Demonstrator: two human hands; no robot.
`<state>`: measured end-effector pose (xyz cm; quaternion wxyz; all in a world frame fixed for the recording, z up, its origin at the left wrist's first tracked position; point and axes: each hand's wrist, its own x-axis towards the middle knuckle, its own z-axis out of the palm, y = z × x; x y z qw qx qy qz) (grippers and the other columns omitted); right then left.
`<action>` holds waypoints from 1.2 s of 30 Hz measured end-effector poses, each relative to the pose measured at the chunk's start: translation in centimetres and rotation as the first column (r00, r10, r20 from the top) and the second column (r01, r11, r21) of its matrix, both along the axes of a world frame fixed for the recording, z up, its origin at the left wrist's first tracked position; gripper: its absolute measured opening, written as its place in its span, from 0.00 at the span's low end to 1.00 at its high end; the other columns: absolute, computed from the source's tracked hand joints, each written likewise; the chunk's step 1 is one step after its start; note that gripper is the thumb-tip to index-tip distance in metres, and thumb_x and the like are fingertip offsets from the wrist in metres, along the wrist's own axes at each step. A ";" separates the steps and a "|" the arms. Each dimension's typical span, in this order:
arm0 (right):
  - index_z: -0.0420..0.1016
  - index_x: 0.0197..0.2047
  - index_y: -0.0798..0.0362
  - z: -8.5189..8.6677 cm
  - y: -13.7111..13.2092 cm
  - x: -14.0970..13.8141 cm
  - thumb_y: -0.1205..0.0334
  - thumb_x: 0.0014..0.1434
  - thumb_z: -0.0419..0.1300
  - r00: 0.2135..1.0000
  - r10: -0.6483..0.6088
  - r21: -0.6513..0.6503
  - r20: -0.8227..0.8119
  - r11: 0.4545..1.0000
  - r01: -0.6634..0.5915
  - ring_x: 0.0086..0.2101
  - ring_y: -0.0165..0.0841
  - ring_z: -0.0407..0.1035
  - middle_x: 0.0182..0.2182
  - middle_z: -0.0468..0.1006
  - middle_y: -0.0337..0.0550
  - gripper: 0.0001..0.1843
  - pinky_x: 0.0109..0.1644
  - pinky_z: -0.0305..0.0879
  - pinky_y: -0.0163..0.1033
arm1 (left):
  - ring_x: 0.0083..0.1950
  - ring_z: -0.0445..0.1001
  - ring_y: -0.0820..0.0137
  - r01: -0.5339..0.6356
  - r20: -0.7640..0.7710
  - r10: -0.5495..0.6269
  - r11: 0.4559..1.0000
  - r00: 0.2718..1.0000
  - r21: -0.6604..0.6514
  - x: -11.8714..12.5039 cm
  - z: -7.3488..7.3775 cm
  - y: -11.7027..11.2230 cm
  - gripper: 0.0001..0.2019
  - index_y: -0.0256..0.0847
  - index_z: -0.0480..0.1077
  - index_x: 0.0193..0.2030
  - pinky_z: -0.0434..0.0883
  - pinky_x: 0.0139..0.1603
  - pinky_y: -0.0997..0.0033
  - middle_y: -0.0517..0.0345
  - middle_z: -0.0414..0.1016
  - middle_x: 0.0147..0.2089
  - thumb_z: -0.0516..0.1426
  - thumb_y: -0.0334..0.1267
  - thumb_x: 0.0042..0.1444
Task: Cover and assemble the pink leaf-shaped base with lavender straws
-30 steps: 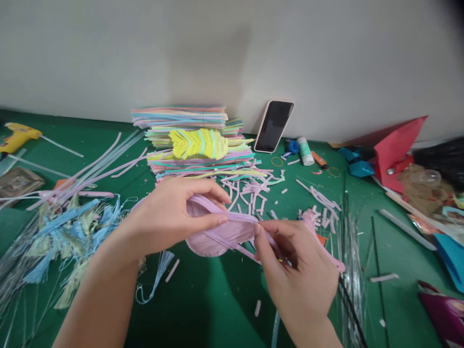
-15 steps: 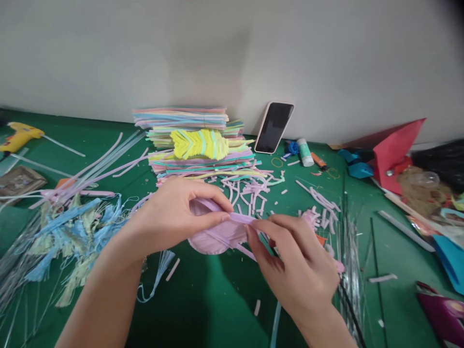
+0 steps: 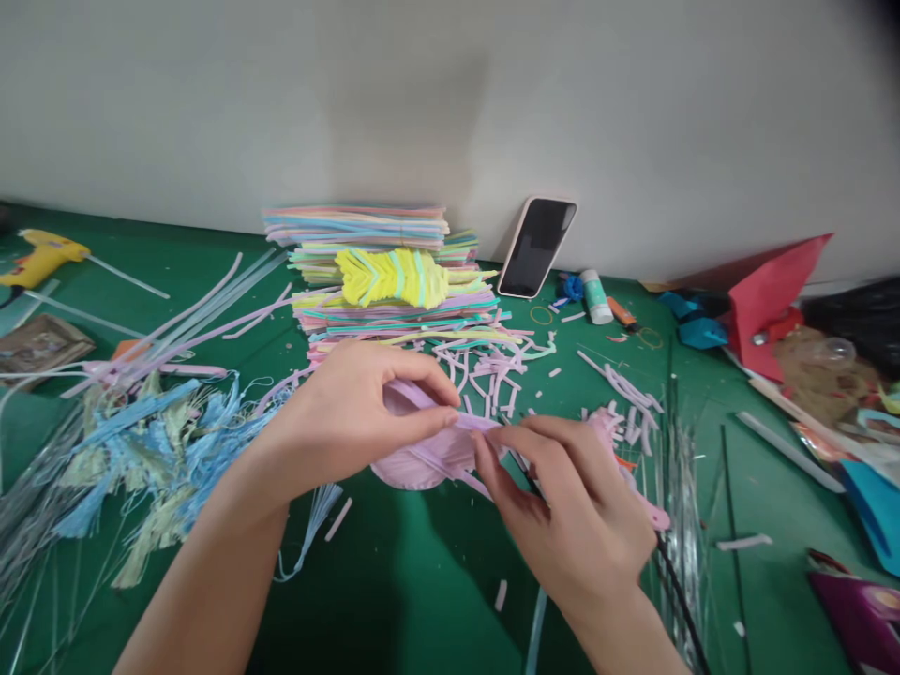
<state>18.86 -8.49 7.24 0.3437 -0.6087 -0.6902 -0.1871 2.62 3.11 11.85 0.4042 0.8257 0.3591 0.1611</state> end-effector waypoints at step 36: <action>0.69 0.40 0.53 -0.4 0.3 -0.2 0.67 0.54 0.67 0.992 -0.067 0.040 -0.104 0.997 0.072 0.31 0.31 0.72 0.32 0.77 0.44 0.12 0.35 0.70 0.35 | 0.36 0.77 0.69 -0.028 -0.012 0.028 1.000 1.000 -0.004 -0.1 0.2 0.1 0.07 0.45 0.79 0.31 0.73 0.39 0.74 0.63 0.81 0.34 0.60 0.43 0.53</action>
